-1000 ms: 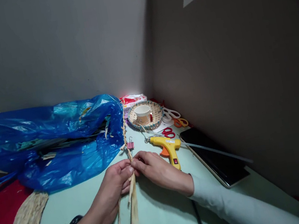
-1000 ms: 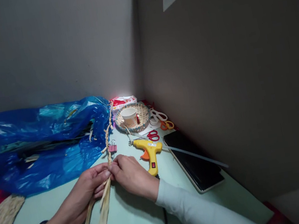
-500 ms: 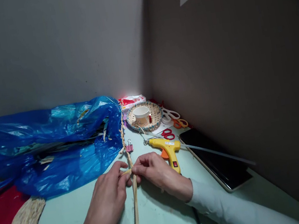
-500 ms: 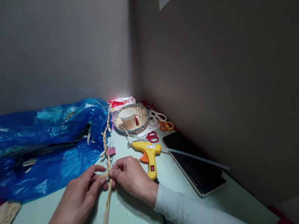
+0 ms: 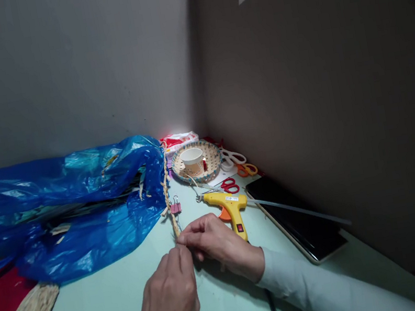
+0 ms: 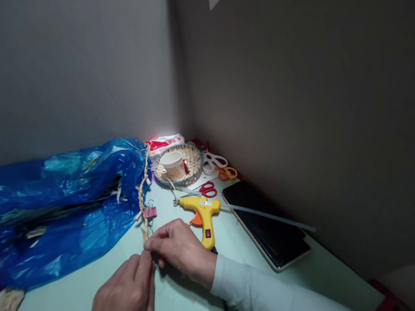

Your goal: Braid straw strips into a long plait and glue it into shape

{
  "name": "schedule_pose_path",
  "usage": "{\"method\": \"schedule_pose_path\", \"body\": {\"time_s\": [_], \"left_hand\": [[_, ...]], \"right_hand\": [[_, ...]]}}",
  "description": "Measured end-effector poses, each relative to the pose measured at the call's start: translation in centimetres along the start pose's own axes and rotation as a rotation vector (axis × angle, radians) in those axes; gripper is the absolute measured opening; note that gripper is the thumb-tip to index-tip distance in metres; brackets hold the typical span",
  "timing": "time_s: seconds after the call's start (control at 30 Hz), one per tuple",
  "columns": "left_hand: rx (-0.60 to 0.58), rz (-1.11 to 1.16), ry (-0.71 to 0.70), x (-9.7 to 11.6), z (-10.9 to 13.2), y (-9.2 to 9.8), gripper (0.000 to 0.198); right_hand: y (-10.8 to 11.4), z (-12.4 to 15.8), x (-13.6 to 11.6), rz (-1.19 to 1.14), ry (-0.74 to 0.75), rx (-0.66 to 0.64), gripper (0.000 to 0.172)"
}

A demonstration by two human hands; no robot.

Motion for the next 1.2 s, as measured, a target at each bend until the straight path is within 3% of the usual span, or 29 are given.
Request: {"method": "schedule_pose_path", "body": {"time_s": [0.07, 0.17, 0.27, 0.3, 0.33, 0.47, 0.6, 0.83, 1.0, 1.1, 1.2], "left_hand": [[0.016, 0.046, -0.002, 0.2, 0.3, 0.5, 0.026], [0.035, 0.307, 0.026, -0.2, -0.4, 2.3, 0.015], [0.047, 0.754, 0.277, -2.1, -2.1, 3.5, 0.016], [-0.026, 0.981, 0.41, -2.7, -2.6, 3.2, 0.008], [-0.123, 1.058, 0.441, -3.0, -3.1, 2.7, 0.012], [-0.395, 1.279, 0.452, -2.5, -3.9, 0.4, 0.026], [-0.479, 1.372, 0.472, -2.2, -3.9, -0.8, 0.032], [-0.469, 1.348, 0.495, -2.5, -3.8, -0.9, 0.033], [-0.351, 1.344, 0.545, -2.5, -3.4, -1.6, 0.037], [-0.318, 1.387, 0.578, -2.5, -3.1, -1.9, 0.032], [-0.318, 1.426, 0.603, -2.5, -2.8, -1.6, 0.027]], "right_hand": [[0.0, 0.0, -0.1, -0.042, -0.021, 0.005, 0.016], [0.1, 0.0, -0.5, -0.085, -0.055, 0.006, 0.013], [0.1, 0.1, -0.9, -0.104, -0.075, -0.012, 0.014], [0.1, 0.2, -1.0, -0.104, -0.076, -0.02, 0.015], [0.1, 0.3, -1.1, -0.098, -0.073, -0.027, 0.017], [0.1, 0.6, -1.3, 0.001, -0.023, -0.063, 0.021], [0.7, 0.6, -1.5, 0.229, 0.066, -0.095, 0.021], [0.9, 1.4, -2.5, 0.771, 0.244, -0.058, 0.024], [-0.4, 3.3, -3.5, 1.145, 0.346, 0.009, 0.014], [-1.8, 4.2, -3.5, 1.431, 0.481, -0.016, 0.009], [-3.1, 4.6, -2.7, 1.573, 0.648, -0.069, 0.012]]}}
Point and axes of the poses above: each hand's wrist, its own z-axis away from the middle knuckle, its own y-axis out of the back of the hand, x = y × z, the point moved 3 cm from there along -z, towards the middle knuckle, and after that the axes turned 8 degrees about y, right-handed, at the moved point
